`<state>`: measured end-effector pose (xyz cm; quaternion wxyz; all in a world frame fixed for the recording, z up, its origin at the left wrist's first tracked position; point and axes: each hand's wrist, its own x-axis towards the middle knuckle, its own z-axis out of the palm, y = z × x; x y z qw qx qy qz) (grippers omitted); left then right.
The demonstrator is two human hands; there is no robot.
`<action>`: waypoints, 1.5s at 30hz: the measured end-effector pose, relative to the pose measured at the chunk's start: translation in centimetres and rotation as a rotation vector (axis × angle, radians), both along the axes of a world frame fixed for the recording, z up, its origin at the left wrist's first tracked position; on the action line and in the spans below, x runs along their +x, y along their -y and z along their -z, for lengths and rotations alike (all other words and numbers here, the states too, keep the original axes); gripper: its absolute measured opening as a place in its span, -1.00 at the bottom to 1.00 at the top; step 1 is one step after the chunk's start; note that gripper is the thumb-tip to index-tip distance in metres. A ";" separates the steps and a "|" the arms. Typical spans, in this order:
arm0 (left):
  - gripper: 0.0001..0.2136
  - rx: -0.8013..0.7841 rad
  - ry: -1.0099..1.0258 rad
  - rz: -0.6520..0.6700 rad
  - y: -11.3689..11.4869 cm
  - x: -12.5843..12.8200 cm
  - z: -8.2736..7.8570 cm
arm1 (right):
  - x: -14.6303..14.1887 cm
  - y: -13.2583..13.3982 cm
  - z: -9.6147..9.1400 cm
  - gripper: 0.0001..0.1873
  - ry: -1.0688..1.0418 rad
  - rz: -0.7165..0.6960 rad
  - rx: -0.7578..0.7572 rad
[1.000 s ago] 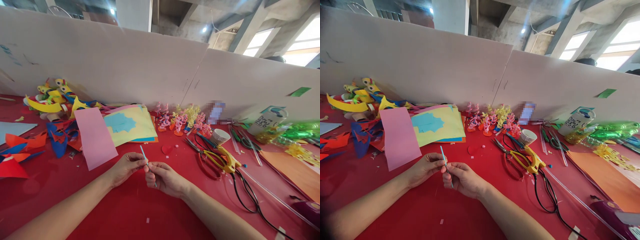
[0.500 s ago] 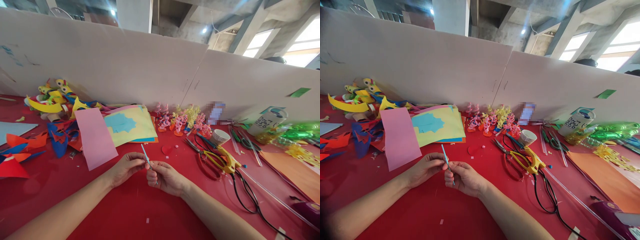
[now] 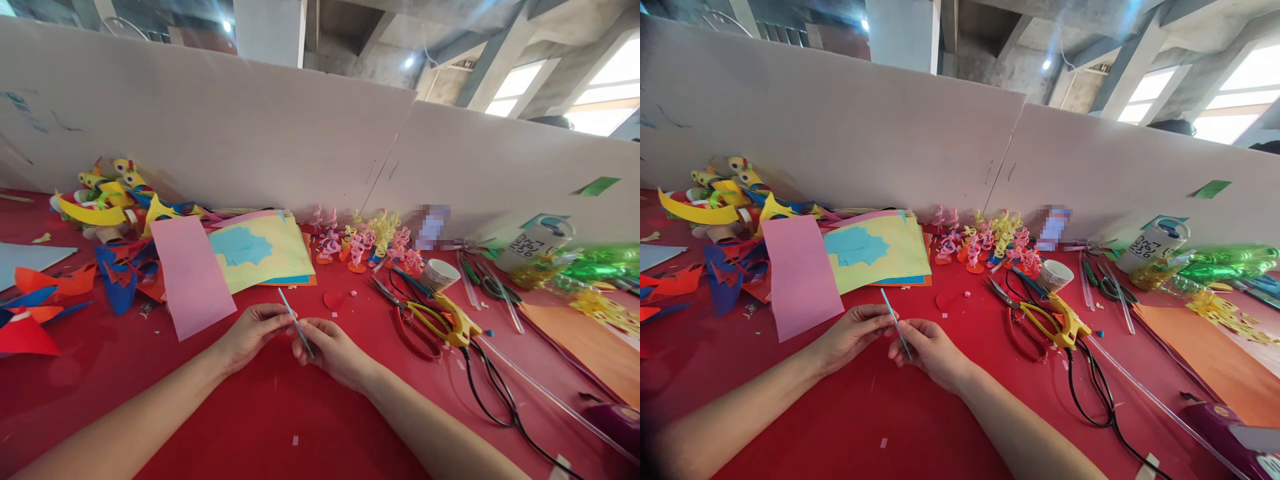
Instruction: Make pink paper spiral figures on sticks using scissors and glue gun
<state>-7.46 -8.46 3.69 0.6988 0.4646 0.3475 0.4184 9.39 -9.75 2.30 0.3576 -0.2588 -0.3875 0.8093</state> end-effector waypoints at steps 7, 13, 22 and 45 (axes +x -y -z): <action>-0.81 0.040 0.054 0.136 0.1 0.3 -0.2 | 0.1 -0.1 -0.2 -0.68 0.026 0.006 0.025; -0.86 0.029 0.065 0.140 0.0 0.0 0.1 | 0.4 -0.4 0.2 -0.74 -0.024 -0.074 0.012; -0.90 0.021 0.020 0.108 0.0 -0.2 0.0 | 0.8 -0.7 0.3 -0.76 -0.066 -0.122 -0.007; -0.91 -0.006 0.043 0.091 -0.1 -0.2 0.2 | 0.6 -0.7 0.3 -0.71 -0.022 -0.084 -0.020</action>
